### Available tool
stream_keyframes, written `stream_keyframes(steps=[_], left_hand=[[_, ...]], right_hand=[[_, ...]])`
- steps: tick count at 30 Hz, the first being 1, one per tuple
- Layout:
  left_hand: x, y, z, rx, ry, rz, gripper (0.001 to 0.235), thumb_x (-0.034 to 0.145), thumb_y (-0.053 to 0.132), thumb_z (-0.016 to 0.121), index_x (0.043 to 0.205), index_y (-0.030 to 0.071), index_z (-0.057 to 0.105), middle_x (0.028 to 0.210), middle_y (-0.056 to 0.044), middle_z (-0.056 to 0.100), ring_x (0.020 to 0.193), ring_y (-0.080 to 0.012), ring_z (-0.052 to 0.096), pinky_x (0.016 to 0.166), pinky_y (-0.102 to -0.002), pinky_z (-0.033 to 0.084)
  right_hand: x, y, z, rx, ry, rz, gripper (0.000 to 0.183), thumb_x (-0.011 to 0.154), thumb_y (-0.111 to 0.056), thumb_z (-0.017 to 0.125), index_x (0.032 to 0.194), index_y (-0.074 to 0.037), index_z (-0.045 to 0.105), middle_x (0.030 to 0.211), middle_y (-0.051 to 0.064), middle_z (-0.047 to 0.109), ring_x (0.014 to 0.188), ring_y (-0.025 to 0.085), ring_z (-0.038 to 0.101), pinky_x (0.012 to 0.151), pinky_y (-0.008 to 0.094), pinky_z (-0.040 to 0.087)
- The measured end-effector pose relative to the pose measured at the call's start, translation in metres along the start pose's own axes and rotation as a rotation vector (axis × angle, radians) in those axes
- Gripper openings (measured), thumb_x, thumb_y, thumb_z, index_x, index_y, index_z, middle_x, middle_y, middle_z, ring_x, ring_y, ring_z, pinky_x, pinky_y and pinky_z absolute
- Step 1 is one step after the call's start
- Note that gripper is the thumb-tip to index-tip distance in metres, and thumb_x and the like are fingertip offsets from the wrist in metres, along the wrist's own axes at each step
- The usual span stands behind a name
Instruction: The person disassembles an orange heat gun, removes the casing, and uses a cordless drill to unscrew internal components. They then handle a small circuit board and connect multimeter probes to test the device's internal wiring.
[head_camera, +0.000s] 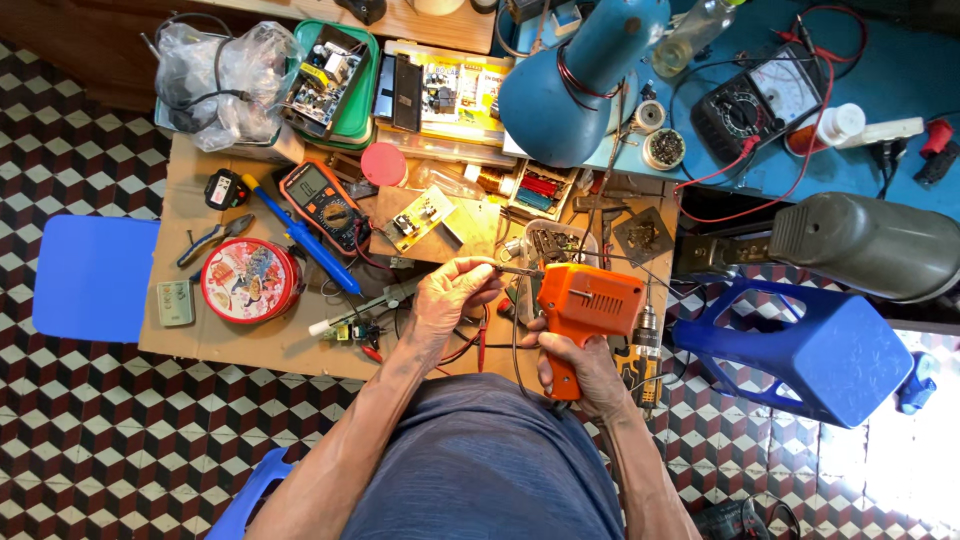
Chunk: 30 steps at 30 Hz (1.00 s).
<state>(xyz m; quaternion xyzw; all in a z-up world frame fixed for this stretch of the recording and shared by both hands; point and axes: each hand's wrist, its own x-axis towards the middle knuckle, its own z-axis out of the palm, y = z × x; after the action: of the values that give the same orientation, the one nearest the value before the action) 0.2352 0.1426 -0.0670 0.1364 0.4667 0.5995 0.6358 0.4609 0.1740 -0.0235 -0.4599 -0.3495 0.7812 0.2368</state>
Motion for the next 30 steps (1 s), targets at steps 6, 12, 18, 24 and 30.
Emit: stream_keyframes(steps=[6, 12, 18, 24, 30], left_hand=[[-0.016, 0.02, 0.019, 0.484, 0.172, 0.234, 0.031, 0.098, 0.022, 0.069, 0.123, 0.004, 0.068, 0.105, -0.012, 0.074, 0.093, -0.017, 0.071, 0.084, -0.029, 0.058], [-0.042, 0.038, 0.061, 1.145, 0.045, 0.896, 0.023, 0.094, 0.023, 0.075, 0.114, 0.013, 0.073, 0.108, -0.007, 0.074, 0.102, -0.0248, 0.071, 0.092, -0.039, 0.054], [-0.032, 0.035, 0.075, 1.043, -0.08, 0.801, 0.022, 0.087, 0.019, 0.079, 0.108, 0.01, 0.075, 0.099, -0.008, 0.071, 0.096, -0.0255, 0.069, 0.087, -0.038, 0.055], [-0.025, 0.022, 0.057, 0.986, -0.067, 0.732, 0.013, 0.089, 0.017, 0.078, 0.097, 0.008, 0.075, 0.093, -0.007, 0.071, 0.092, -0.0249, 0.069, 0.084, -0.036, 0.056], [-0.016, 0.001, 0.039, 0.828, -0.025, 0.581, 0.014, 0.093, 0.018, 0.074, 0.098, 0.005, 0.073, 0.094, -0.005, 0.071, 0.09, -0.0204, 0.068, 0.081, -0.033, 0.055]], right_hand=[[-0.001, 0.002, 0.002, 0.082, 0.024, 0.067, 0.031, 0.087, -0.012, 0.067, 0.112, 0.006, 0.066, 0.09, 0.018, 0.073, 0.047, 0.014, 0.061, 0.037, 0.027, 0.05], [-0.003, -0.002, 0.007, 0.093, -0.004, 0.1, 0.036, 0.088, -0.019, 0.07, 0.114, 0.006, 0.064, 0.091, 0.017, 0.073, 0.049, 0.013, 0.062, 0.039, 0.026, 0.05], [-0.007, -0.005, 0.014, -0.015, -0.008, 0.135, 0.034, 0.086, -0.019, 0.072, 0.108, 0.006, 0.063, 0.087, 0.017, 0.072, 0.048, 0.016, 0.061, 0.039, 0.028, 0.05], [-0.007, -0.005, 0.019, -0.104, -0.011, 0.176, 0.032, 0.085, -0.017, 0.071, 0.107, 0.005, 0.064, 0.087, 0.014, 0.072, 0.049, 0.015, 0.061, 0.042, 0.029, 0.051], [-0.003, -0.004, 0.019, -0.144, -0.018, 0.193, 0.034, 0.085, -0.019, 0.071, 0.109, 0.004, 0.063, 0.086, 0.014, 0.073, 0.049, 0.014, 0.06, 0.042, 0.028, 0.05]])
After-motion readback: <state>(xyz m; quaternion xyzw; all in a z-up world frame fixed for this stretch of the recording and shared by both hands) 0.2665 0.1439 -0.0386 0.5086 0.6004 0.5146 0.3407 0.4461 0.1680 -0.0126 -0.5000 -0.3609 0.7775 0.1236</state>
